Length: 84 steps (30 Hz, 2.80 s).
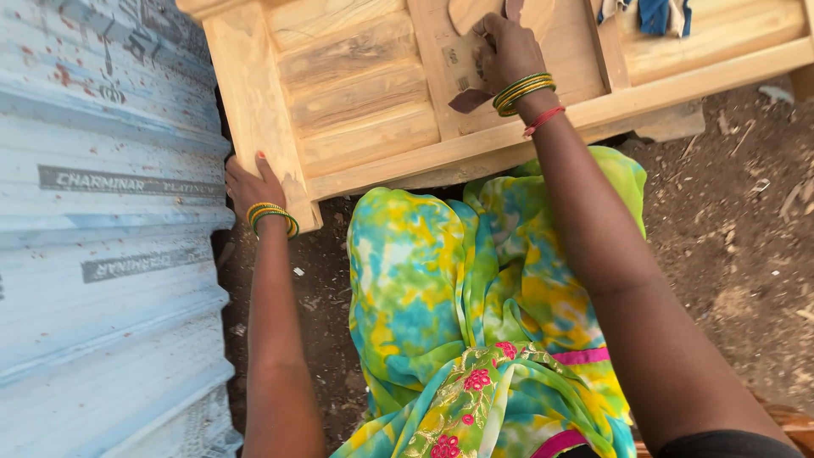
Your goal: The person is sanding a wooden drawer front with a sanding block. They are sitting on the ground and methodically smooth the surface of the drawer, including the edges and the heart-shaped cutout.
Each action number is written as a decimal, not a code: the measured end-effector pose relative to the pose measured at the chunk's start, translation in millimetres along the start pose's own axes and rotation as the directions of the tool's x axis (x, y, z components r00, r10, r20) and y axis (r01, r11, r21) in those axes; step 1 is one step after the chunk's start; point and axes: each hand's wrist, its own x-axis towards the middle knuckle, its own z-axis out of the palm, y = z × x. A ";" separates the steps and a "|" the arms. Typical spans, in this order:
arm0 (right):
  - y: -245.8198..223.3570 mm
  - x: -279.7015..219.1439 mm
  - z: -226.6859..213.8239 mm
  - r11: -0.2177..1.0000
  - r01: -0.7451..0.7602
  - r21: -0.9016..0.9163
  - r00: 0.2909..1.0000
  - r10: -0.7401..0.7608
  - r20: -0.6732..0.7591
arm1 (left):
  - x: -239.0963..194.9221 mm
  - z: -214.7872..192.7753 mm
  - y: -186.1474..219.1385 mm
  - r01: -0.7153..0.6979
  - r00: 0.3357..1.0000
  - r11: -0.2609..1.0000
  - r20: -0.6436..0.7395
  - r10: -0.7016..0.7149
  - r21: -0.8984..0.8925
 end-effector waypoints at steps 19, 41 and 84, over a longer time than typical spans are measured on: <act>-0.2 -28.7 5.5 0.944 0.326 -0.057 0.853 -0.267 0.448 | 0.6 -5.4 8.8 0.112 0.991 0.993 0.072 -0.114 0.019; -23.3 -43.3 43.7 0.952 0.174 -0.253 0.962 -0.110 0.248 | 0.9 1.5 0.4 0.068 0.997 0.998 0.033 -0.068 -0.003; -36.1 -46.7 23.1 0.918 0.282 -0.277 0.893 -0.146 0.426 | 3.0 3.7 -4.3 0.046 0.999 0.998 0.020 -0.047 0.034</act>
